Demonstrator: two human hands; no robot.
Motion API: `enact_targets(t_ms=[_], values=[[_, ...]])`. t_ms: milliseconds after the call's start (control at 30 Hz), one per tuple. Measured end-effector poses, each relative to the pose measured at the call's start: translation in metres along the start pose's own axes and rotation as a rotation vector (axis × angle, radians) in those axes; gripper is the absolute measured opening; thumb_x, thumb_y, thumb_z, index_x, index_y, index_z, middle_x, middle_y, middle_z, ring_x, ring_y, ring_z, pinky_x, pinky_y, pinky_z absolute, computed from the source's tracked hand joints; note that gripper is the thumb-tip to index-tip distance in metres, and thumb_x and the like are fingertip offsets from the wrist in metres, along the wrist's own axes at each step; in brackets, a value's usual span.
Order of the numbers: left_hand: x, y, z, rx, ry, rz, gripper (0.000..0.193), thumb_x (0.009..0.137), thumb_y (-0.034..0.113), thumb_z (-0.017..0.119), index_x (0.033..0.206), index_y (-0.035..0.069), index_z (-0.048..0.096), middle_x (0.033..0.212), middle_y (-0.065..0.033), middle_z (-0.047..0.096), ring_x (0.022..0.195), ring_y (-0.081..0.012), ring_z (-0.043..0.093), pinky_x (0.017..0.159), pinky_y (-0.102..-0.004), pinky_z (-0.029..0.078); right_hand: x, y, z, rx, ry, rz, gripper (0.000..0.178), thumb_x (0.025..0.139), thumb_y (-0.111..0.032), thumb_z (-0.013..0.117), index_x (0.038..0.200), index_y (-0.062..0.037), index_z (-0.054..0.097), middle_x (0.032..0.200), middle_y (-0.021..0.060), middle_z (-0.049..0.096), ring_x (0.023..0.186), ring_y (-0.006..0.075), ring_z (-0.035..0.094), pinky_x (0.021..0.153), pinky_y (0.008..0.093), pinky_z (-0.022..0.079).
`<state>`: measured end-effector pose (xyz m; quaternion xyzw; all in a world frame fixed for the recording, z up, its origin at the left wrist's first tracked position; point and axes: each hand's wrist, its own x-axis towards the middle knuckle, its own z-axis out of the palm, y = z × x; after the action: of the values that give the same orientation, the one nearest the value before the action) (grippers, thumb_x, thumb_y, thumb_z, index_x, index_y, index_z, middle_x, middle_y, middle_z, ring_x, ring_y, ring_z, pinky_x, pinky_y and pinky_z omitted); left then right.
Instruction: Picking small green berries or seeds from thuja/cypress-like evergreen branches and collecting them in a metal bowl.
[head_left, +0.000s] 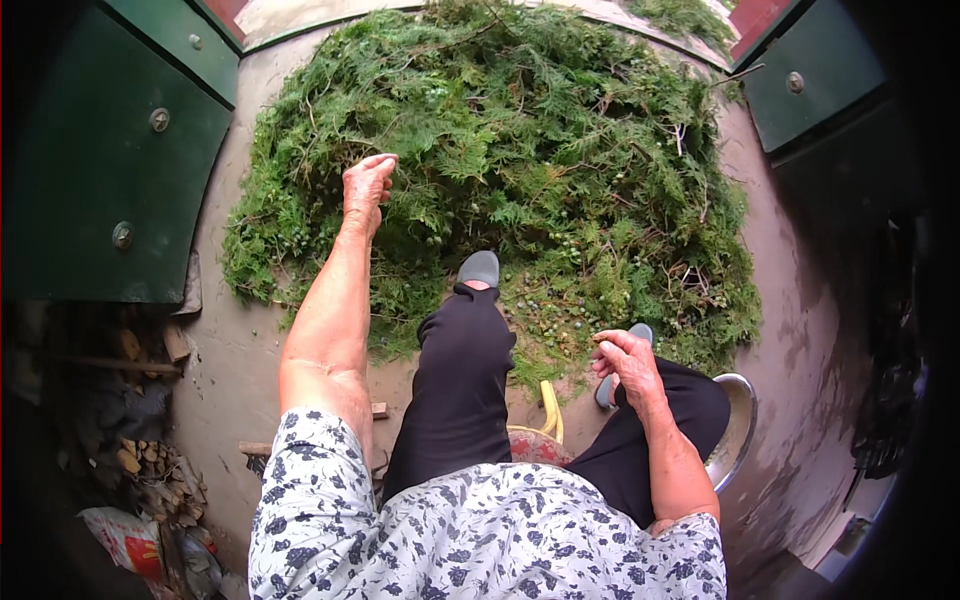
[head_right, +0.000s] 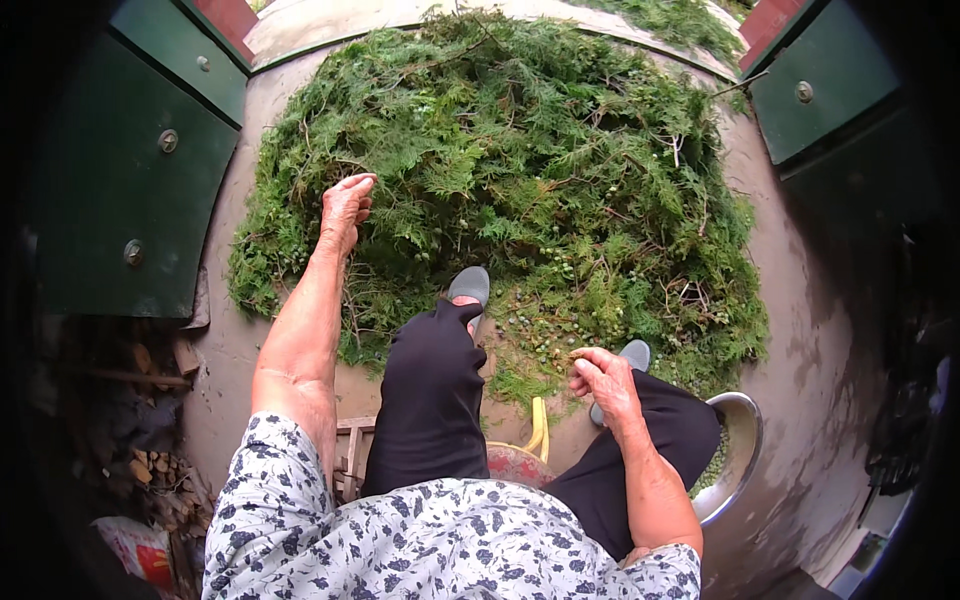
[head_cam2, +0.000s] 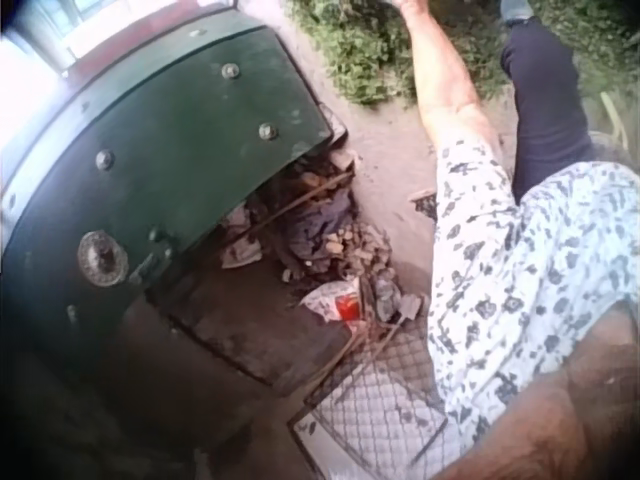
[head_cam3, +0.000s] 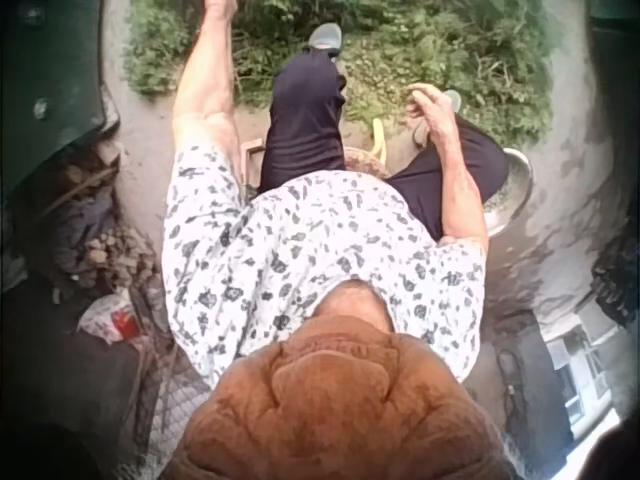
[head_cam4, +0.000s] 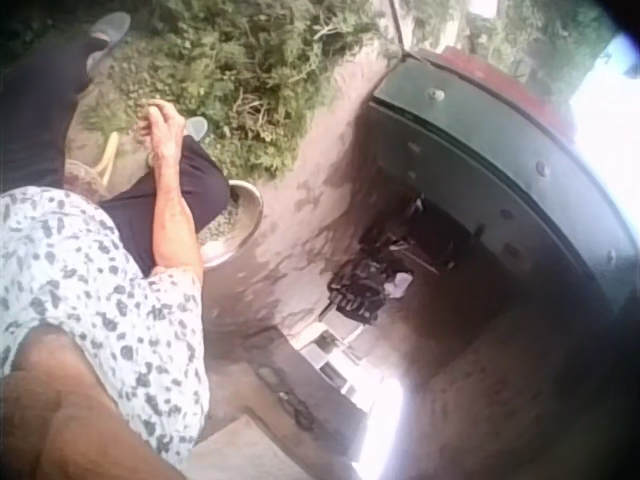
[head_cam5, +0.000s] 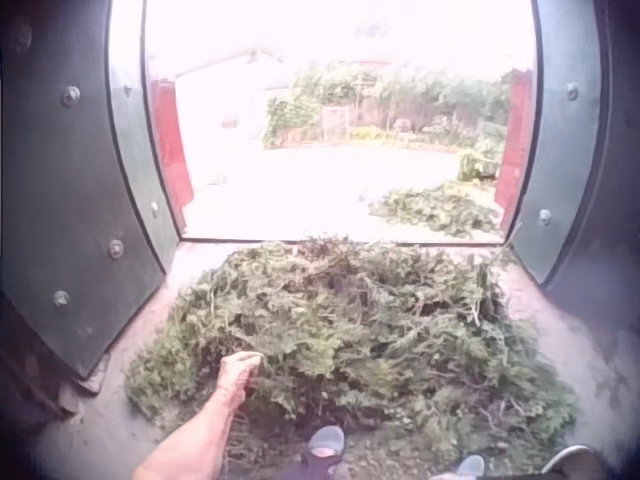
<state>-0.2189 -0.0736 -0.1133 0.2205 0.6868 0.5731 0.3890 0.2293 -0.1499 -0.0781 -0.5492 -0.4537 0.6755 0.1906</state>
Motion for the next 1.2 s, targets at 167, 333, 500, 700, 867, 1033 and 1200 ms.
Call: enact_targets(t_ms=[167,333,500,700,867,1033,1200], values=[[0.004,-0.025,-0.022,-0.315,0.174,-0.209,0.058,0.078,0.006,0.059,0.130,0.002,0.034,0.104,-0.0116,0.057,0.069,-0.0220,0.063,0.048,-0.0256,0.048,-0.013,0.004,-0.007,0.025,0.073,-0.021,0.021,0.085,-0.012,0.053,0.100,0.0019,0.058,0.075,0.0065,0.060,0.060,0.0115,0.058,0.052,0.0226,0.047],[0.020,-0.034,-0.008,-0.415,0.150,-0.208,0.066,0.080,0.003,0.056,0.136,0.006,0.022,0.116,-0.0155,0.047,0.082,-0.0271,0.062,0.056,-0.0312,0.051,-0.019,0.001,-0.007,0.007,0.063,0.024,0.022,0.086,-0.015,0.055,0.101,0.0008,0.057,0.078,0.0055,0.060,0.063,0.0101,0.059,0.054,0.0215,0.048],[0.063,-0.038,0.000,-0.446,0.121,-0.141,0.083,0.078,0.003,0.059,0.138,0.009,0.003,0.115,-0.0205,0.042,0.085,-0.0302,0.061,0.056,-0.0329,0.052,-0.013,-0.002,-0.004,-0.023,0.049,0.062,0.020,0.087,-0.011,0.052,0.101,0.0019,0.058,0.079,0.0059,0.061,0.063,0.0101,0.059,0.054,0.0205,0.048],[0.063,-0.032,0.015,-0.136,0.007,-0.201,0.038,0.075,0.020,0.069,0.105,0.005,0.050,0.092,-0.0078,0.056,0.061,-0.0181,0.057,0.052,-0.0298,0.049,-0.005,-0.005,0.003,-0.069,0.052,0.057,0.020,0.086,-0.009,0.053,0.101,0.0035,0.058,0.078,0.0067,0.061,0.062,0.0107,0.059,0.055,0.0212,0.048],[0.036,-0.030,0.013,-0.304,0.098,-0.164,0.026,0.079,0.022,0.067,0.091,0.004,0.053,0.077,-0.0061,0.057,0.059,-0.0208,0.060,0.047,-0.0309,0.051,-0.002,-0.010,0.005,-0.125,0.016,-0.021,0.023,0.086,-0.011,0.053,0.103,0.0031,0.058,0.079,0.0051,0.060,0.065,0.0102,0.058,0.057,0.0218,0.048],[-0.031,0.012,0.014,-0.632,0.060,-0.108,0.021,0.083,0.021,0.062,0.088,0.002,0.056,0.080,-0.0096,0.060,0.070,-0.0250,0.061,0.060,-0.0340,0.054,-0.004,-0.012,0.014,-0.119,0.025,-0.074,0.023,0.086,-0.012,0.052,0.101,0.0037,0.058,0.079,0.0051,0.060,0.064,0.0101,0.058,0.057,0.0217,0.049],[-0.122,0.043,0.040,-1.091,-0.241,-0.131,0.021,0.084,0.023,0.060,0.087,0.002,0.059,0.085,-0.0104,0.061,0.081,-0.0231,0.059,0.077,-0.0354,0.051,-0.005,-0.038,0.058,0.121,-0.052,-0.256,0.024,0.088,-0.018,0.055,0.098,0.0027,0.060,0.084,0.0048,0.062,0.074,0.0104,0.058,0.067,0.0235,0.048]])
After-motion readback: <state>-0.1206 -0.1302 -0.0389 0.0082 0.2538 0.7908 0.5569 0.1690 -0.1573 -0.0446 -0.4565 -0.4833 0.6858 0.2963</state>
